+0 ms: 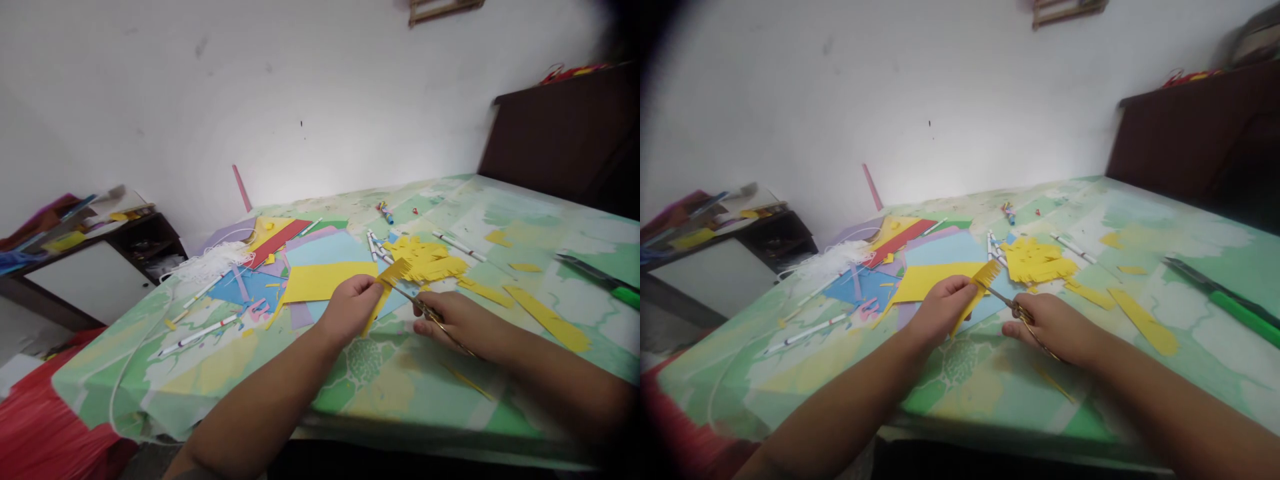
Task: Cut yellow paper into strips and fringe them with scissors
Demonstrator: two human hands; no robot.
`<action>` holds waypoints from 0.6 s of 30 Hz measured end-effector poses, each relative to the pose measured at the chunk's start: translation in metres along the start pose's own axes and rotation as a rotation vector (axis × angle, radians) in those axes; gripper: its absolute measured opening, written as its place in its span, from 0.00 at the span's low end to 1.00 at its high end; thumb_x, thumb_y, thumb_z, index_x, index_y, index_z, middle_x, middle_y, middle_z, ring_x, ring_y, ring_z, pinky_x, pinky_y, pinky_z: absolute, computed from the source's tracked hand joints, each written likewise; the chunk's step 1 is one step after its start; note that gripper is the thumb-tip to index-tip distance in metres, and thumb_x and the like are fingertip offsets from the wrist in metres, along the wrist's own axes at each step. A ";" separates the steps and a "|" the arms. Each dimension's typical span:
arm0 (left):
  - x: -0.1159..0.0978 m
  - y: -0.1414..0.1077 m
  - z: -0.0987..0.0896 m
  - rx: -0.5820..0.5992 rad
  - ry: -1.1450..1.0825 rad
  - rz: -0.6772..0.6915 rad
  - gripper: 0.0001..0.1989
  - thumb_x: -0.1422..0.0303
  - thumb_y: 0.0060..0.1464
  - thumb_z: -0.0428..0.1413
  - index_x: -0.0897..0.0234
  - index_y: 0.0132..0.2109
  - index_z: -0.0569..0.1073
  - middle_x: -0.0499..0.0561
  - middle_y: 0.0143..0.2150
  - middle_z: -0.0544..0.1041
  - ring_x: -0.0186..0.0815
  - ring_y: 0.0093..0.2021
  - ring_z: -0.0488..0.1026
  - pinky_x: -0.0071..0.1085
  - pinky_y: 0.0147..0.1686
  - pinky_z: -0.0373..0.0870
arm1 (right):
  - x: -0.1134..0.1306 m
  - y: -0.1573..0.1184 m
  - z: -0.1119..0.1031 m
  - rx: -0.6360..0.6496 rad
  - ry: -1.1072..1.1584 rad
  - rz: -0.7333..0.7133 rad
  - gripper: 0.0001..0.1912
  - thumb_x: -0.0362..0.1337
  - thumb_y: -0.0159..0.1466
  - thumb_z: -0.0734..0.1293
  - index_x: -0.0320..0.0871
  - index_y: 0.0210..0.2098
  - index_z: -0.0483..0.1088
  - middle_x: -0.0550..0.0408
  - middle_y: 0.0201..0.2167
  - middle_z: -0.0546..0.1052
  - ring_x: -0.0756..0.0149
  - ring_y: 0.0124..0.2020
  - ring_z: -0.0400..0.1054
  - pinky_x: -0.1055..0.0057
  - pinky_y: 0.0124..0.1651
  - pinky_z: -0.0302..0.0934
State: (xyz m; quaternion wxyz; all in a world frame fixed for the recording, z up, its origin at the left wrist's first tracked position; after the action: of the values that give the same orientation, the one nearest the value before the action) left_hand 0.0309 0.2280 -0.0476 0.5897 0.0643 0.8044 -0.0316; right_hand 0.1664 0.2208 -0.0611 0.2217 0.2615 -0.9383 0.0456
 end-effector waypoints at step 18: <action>0.000 0.000 -0.002 -0.035 -0.065 0.008 0.08 0.65 0.46 0.49 0.64 0.26 0.66 0.43 0.19 0.63 0.27 0.20 0.60 0.24 0.22 0.57 | -0.006 0.003 0.007 0.018 -0.001 -0.020 0.20 0.54 0.57 0.53 0.43 0.26 0.59 0.53 0.25 0.67 0.66 0.26 0.60 0.70 0.28 0.53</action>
State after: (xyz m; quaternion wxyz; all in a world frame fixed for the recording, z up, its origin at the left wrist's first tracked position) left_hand 0.0293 0.2280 -0.0474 0.6169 0.0564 0.7848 -0.0173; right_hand 0.1665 0.2246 -0.0700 0.2191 0.2729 -0.9353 0.0519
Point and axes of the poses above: each hand's wrist, its own y-axis towards the middle knuckle, its own z-axis out of the palm, x = y × z, the point moved 8 cm from there along y, towards the middle knuckle
